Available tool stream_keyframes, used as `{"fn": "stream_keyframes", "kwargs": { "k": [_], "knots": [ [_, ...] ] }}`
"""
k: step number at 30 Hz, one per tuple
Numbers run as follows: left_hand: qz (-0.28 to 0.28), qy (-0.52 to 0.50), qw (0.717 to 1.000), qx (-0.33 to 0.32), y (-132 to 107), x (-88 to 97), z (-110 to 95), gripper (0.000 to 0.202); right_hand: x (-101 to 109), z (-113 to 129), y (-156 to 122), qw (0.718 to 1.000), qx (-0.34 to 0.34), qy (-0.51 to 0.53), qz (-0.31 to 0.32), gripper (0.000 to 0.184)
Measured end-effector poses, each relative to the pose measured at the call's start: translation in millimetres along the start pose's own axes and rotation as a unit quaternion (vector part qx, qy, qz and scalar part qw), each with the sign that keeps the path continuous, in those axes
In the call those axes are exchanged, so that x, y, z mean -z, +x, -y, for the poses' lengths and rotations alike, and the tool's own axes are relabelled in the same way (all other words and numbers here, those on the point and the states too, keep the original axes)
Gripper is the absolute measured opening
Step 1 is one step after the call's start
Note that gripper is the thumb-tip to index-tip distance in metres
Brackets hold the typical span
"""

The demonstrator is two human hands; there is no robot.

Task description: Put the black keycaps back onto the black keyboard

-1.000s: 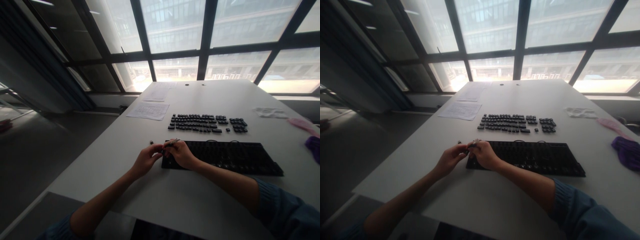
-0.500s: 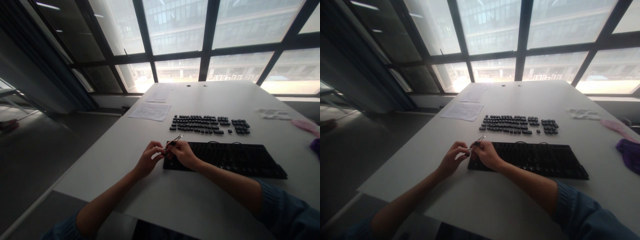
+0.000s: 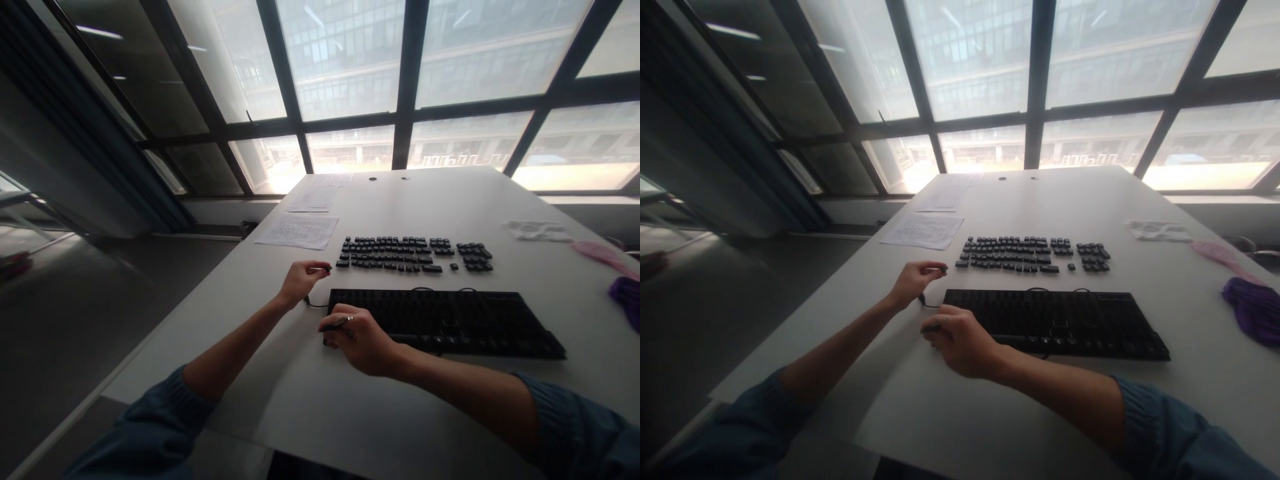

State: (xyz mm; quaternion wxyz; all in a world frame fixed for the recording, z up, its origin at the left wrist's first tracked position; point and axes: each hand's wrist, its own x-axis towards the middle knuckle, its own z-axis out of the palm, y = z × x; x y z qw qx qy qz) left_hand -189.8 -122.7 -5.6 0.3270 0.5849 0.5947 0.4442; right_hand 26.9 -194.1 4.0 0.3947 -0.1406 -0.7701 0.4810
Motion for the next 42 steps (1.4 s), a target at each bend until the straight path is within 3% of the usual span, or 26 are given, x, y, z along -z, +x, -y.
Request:
{"fn": "stream_keyframes", "kwargs": {
  "k": [5,19,22,25,28,31,34,38,42],
  "knots": [
    [-0.02,0.145,0.985,-0.094,20,-23.3,11,0.017,16,1,-10,1.0,-0.01,-0.009,-0.007,0.015],
    [-0.008,0.158,0.981,-0.115,28,-24.5,29,0.015,75,-14,-31,0.987,-0.109,0.048,-0.105,0.023],
    [-0.025,0.167,0.974,-0.148,23,-18.5,17,0.021,81,-16,-32,0.981,-0.127,0.06,-0.133,0.028],
    [-0.036,0.185,0.961,-0.204,3,-10.5,-7,0.018,83,-16,-33,0.978,-0.141,0.059,-0.145,0.03],
    [0.025,0.219,0.947,-0.234,-34,-7.0,-29,0.02,82,-18,-34,0.977,-0.15,0.052,-0.139,0.032],
    [0.118,0.299,0.912,-0.256,-73,-11.1,-38,0.03,79,-23,-34,0.978,-0.157,0.046,-0.127,0.031],
    [0.171,0.4,0.849,-0.298,-96,-19.3,-35,0.046,75,-29,-34,0.978,-0.166,0.052,-0.117,0.032],
    [0.196,0.492,0.772,-0.351,-96,-26.3,-31,0.048,74,-35,-32,0.972,-0.182,0.082,-0.124,0.038],
    [0.237,0.488,0.734,-0.408,-80,-24.9,-33,0.041,76,-38,-31,0.966,-0.197,0.114,-0.119,0.04]
  ]
}}
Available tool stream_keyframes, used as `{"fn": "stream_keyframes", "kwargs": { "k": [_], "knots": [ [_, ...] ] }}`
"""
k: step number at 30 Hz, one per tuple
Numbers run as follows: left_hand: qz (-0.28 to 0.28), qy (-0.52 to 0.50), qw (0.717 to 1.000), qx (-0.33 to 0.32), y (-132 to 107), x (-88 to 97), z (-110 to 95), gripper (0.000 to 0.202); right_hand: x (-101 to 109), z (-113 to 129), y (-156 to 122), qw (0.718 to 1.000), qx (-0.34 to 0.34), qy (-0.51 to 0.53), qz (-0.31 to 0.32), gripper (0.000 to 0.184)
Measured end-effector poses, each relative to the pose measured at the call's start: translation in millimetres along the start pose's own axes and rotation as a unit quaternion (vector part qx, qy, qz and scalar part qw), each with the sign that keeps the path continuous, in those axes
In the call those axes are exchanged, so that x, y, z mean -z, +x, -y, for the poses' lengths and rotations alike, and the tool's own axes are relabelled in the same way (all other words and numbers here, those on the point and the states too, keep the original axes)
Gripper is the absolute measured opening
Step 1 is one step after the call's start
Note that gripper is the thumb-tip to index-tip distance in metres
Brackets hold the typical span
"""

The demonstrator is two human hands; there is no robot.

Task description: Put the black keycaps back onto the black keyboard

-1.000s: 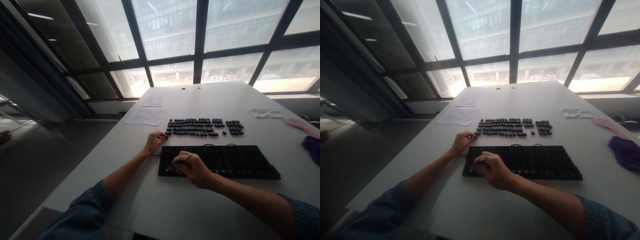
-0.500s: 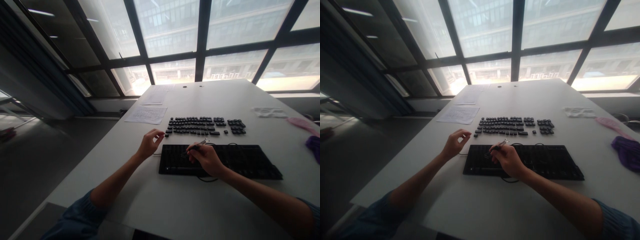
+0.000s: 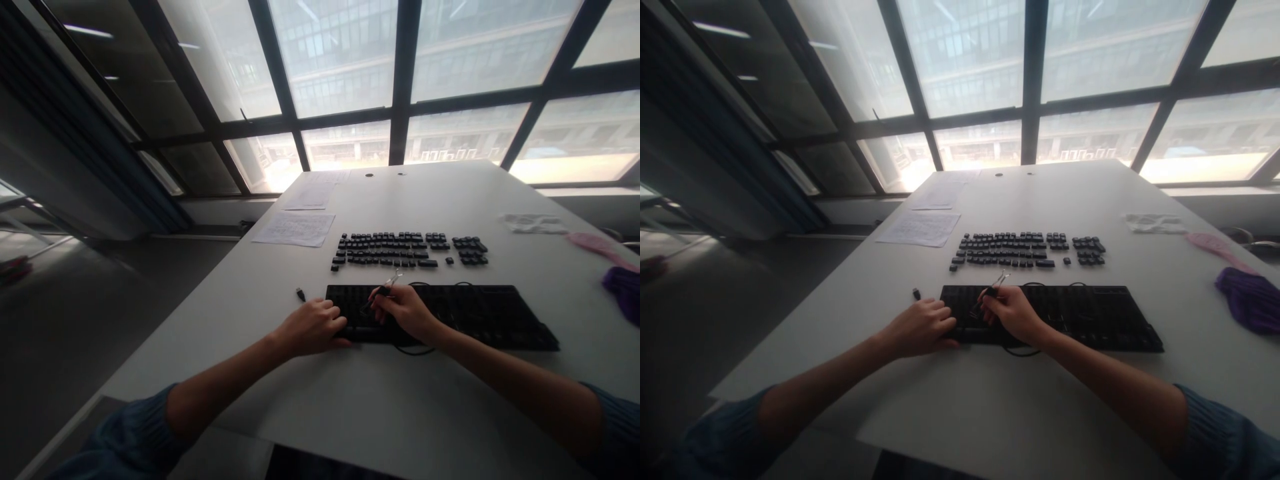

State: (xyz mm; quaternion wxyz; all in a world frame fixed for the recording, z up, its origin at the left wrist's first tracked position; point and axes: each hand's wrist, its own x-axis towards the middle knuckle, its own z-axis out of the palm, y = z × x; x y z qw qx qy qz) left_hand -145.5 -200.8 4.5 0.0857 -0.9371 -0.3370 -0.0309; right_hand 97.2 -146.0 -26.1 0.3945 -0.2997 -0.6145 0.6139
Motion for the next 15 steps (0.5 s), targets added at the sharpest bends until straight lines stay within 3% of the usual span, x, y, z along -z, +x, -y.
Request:
{"fn": "stream_keyframes", "kwargs": {
  "k": [5,15],
  "knots": [
    [-0.023,-0.101,0.989,-0.105,5,-5.0,16,0.036,0,-1,2,1.0,-0.016,0.01,0.017,0.041],
    [-0.015,-0.198,0.976,-0.09,-1,-17.4,20,0.037,-5,3,-7,0.999,-0.042,-0.003,0.019,0.04]
  ]
}}
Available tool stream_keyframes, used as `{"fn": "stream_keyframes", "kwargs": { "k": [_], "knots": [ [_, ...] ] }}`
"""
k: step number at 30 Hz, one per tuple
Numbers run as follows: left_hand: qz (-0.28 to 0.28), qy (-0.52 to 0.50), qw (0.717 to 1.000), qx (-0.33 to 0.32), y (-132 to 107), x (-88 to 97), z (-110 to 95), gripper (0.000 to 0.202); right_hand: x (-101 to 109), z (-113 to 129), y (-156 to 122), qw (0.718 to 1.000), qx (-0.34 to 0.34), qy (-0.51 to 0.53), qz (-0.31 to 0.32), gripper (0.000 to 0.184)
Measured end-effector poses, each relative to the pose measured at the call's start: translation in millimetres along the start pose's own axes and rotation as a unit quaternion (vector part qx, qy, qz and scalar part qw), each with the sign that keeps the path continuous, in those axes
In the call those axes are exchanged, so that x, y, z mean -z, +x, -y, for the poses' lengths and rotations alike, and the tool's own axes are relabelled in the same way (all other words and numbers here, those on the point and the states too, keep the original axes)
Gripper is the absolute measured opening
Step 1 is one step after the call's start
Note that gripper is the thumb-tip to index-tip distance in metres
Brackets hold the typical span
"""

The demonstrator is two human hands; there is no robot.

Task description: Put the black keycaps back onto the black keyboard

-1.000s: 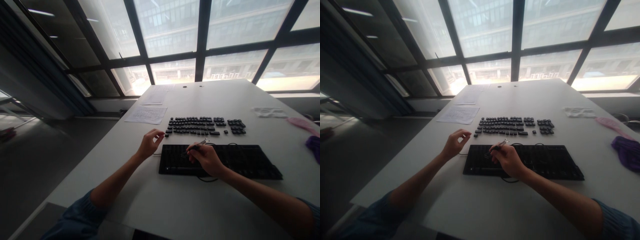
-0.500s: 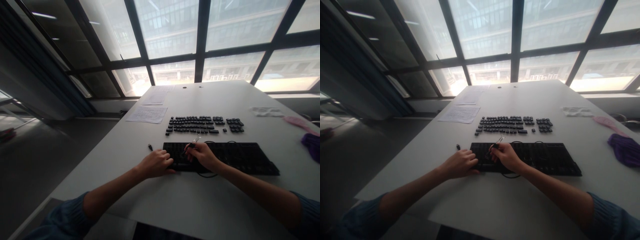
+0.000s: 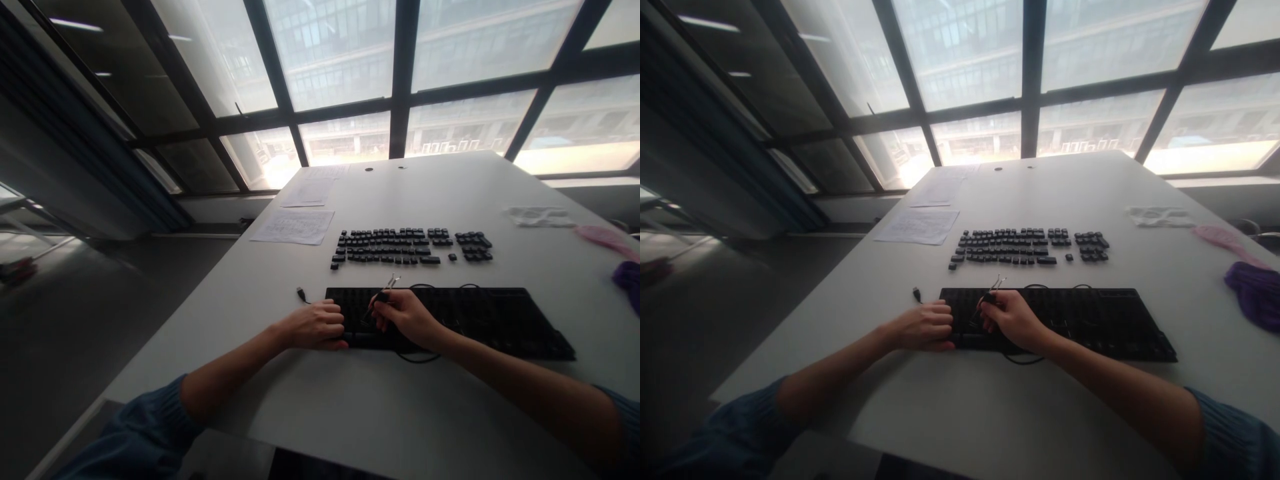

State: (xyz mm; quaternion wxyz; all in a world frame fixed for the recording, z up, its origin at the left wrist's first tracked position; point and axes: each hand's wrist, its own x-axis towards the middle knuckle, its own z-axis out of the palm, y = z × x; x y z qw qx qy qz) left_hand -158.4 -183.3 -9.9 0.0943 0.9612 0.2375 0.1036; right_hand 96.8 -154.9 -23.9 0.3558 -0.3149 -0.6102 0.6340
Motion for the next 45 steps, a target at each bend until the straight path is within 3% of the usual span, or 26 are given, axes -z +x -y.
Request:
{"fn": "stream_keyframes", "kwargs": {
  "k": [4,9,17,29,32,37,41,45],
  "knots": [
    [0.008,-0.009,1.0,0.007,-5,-0.6,0,0.037,1,1,-3,1.0,-0.005,-0.012,0.009,0.039],
    [-0.047,-0.029,0.997,0.055,-10,4.0,8,0.034,1,2,-2,1.0,-0.005,0.003,0.0,0.039],
    [-0.05,0.019,0.992,0.116,2,12.9,9,0.033,2,2,-2,1.0,-0.005,0.0,0.003,0.04],
    [-0.098,-0.129,0.975,0.152,-14,22.3,3,0.013,3,0,-1,1.0,-0.008,0.016,0.005,0.039],
    [-0.141,-0.116,0.968,0.172,-5,25.6,17,0.014,3,-2,-1,1.0,-0.006,0.017,0.008,0.037],
    [-0.256,-0.003,0.939,0.23,27,23.2,64,0.008,3,0,-1,1.0,-0.007,0.021,0.002,0.037],
    [-0.266,0.043,0.935,0.23,43,12.6,93,0.004,2,3,0,0.999,-0.014,0.035,-0.002,0.038],
    [-0.259,0.07,0.935,0.234,40,5.4,103,0.005,2,4,0,0.999,-0.016,0.032,0.001,0.038]
  ]
}}
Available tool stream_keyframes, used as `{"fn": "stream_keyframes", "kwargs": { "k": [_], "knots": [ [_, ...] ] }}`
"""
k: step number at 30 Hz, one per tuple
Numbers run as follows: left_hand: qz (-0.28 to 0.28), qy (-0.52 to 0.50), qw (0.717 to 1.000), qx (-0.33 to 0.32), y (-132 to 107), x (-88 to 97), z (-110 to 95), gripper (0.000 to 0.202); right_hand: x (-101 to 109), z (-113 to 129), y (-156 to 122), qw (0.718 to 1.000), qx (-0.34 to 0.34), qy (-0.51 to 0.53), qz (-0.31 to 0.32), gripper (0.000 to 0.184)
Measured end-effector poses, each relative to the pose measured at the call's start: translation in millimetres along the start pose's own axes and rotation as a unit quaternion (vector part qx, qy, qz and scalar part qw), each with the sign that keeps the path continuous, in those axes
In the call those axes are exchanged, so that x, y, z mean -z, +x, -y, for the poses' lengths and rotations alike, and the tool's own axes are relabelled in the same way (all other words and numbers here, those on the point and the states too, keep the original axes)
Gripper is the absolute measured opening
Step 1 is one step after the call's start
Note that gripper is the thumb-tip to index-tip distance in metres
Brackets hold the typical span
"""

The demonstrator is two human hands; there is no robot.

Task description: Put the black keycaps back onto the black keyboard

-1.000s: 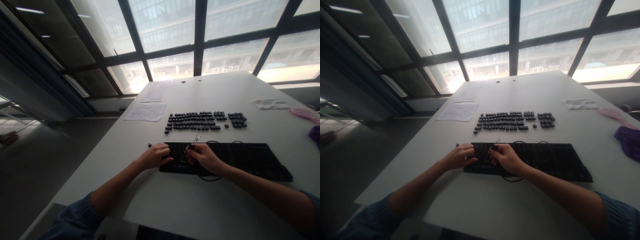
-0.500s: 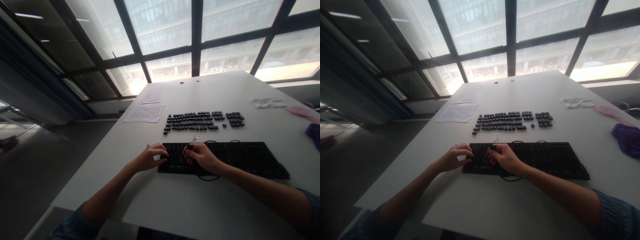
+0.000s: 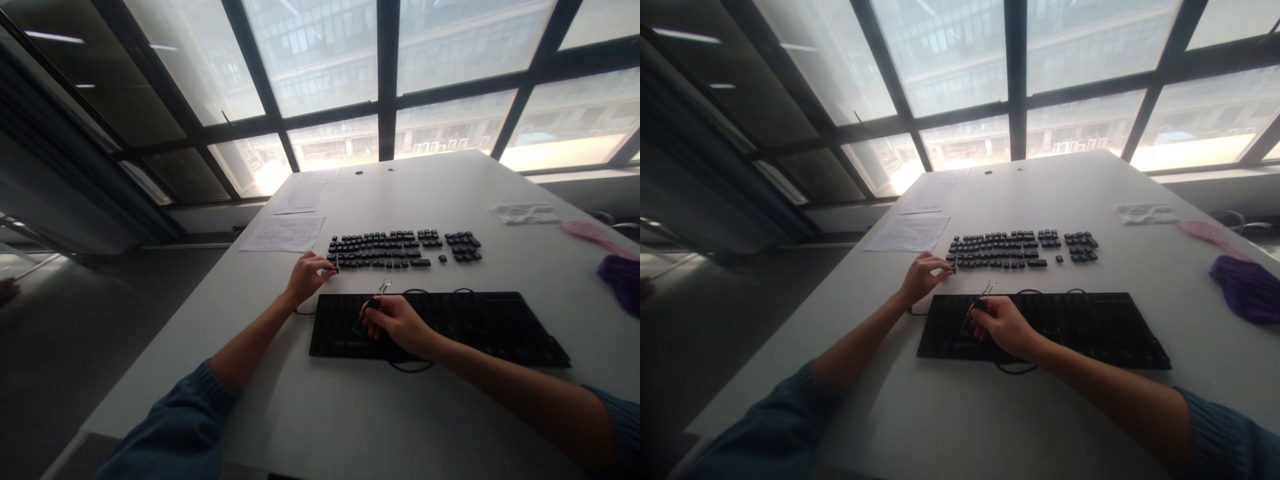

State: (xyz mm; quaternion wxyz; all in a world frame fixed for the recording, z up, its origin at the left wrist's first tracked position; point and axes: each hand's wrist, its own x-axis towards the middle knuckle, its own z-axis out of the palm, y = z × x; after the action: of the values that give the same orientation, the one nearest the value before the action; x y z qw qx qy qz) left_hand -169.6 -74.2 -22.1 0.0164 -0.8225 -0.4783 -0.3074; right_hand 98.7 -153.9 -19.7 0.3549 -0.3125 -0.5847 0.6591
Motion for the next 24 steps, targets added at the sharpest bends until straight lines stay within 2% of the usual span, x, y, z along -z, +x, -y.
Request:
{"fn": "stream_keyframes", "kwargs": {
  "k": [5,11,14,17,21,24],
  "knots": [
    [0.018,0.015,1.0,-0.005,-5,-1.6,4,0.007,0,0,0,1.0,-0.005,0.004,0.005,0.039],
    [0.001,-0.007,1.0,-0.006,-3,0.1,5,0.013,1,-1,0,1.0,-0.002,0.01,0.008,0.038],
    [-0.037,-0.017,0.999,0.007,-4,10.8,-4,0.017,1,-2,0,1.0,0.002,0.007,0.004,0.037],
    [-0.057,-0.057,0.997,0.013,-14,27.4,-25,0.013,-1,2,-4,1.0,0.017,-0.023,-0.002,0.031],
    [0.039,-0.142,0.989,0.019,-46,46.7,-60,0.017,-13,12,-9,0.987,0.078,-0.142,0.006,0.018],
    [0.096,-0.163,0.981,0.03,-70,50.2,-76,0.02,-26,16,-6,0.977,0.103,-0.185,0.011,0.017]
  ]
}}
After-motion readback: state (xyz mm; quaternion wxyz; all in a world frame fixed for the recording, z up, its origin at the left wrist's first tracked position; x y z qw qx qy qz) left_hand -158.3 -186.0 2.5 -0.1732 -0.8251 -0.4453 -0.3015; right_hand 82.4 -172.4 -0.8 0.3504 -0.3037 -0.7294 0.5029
